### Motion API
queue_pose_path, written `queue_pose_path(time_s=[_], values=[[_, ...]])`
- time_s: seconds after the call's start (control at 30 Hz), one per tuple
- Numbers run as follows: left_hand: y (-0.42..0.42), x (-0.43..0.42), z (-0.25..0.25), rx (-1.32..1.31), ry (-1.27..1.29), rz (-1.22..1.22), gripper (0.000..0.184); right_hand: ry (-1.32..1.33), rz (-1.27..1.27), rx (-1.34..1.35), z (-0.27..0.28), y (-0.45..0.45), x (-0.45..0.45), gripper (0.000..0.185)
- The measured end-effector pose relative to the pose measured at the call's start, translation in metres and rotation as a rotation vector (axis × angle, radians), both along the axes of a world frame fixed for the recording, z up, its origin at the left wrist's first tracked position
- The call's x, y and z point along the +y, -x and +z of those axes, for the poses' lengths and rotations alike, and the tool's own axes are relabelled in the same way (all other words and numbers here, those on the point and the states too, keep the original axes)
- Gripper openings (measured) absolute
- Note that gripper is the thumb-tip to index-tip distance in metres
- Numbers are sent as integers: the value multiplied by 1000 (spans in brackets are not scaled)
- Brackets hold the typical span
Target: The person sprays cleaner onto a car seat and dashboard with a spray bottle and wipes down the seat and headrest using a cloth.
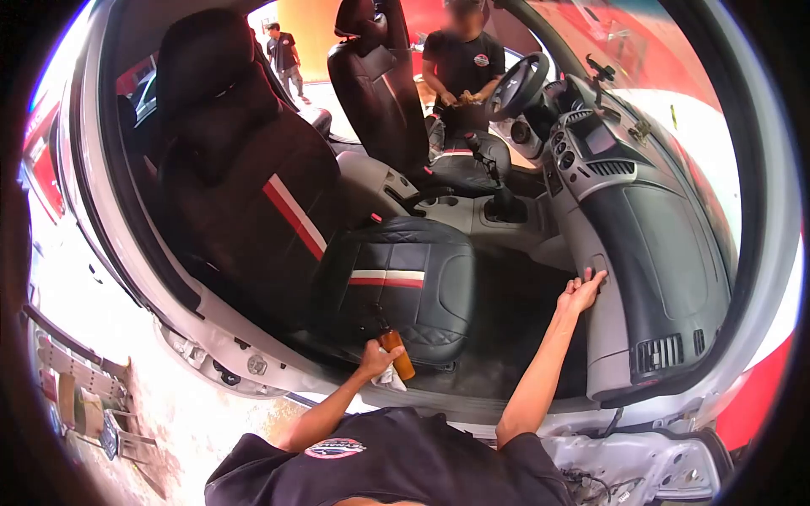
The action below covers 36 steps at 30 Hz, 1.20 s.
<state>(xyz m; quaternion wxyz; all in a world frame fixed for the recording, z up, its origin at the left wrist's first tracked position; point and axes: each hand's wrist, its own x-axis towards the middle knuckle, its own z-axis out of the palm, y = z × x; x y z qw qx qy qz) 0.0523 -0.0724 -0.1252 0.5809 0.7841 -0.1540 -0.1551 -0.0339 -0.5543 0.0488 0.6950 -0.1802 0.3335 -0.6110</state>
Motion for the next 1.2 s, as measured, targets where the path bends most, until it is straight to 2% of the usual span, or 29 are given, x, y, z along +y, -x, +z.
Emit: queue_pose_path(time_s=[0.03,0.1,0.3,0.53,0.73,0.87,0.93,0.97,1.0,1.03,1.1,1.13,1.2], values=[[0,2,7,31,-77,-23,43,-11,-30,16,6,-3,3,56],[-4,2,4,36,-48,-30,44,-74,-131,76,16,-11,1,67],[-16,-2,-29,7,-17,-41,49,-153,-260,157,14,-23,-6,76],[-19,1,-37,35,-98,-56,52,-132,-264,334,-55,-58,52,75],[-14,2,-23,21,-6,-45,45,29,-146,327,-83,-53,86,66],[-15,4,-33,4,29,-45,40,-10,-63,349,-92,-46,83,62],[-15,4,-23,20,24,-65,39,-11,-88,257,-106,-50,77,54],[-15,4,-26,66,88,-59,38,-38,-31,219,-88,-43,89,48],[-16,5,-27,82,42,-54,38,-10,-69,180,-83,-41,96,43],[-20,7,-38,6,38,-77,37,-36,-4,122,-72,-36,104,32],[-23,12,-46,40,30,-92,38,-28,70,188,-73,-30,109,7],[-23,12,-46,52,26,-81,39,-83,107,131,-76,-27,118,8],[-24,12,-49,116,133,-107,35,-91,334,221,-102,-18,131,15]])
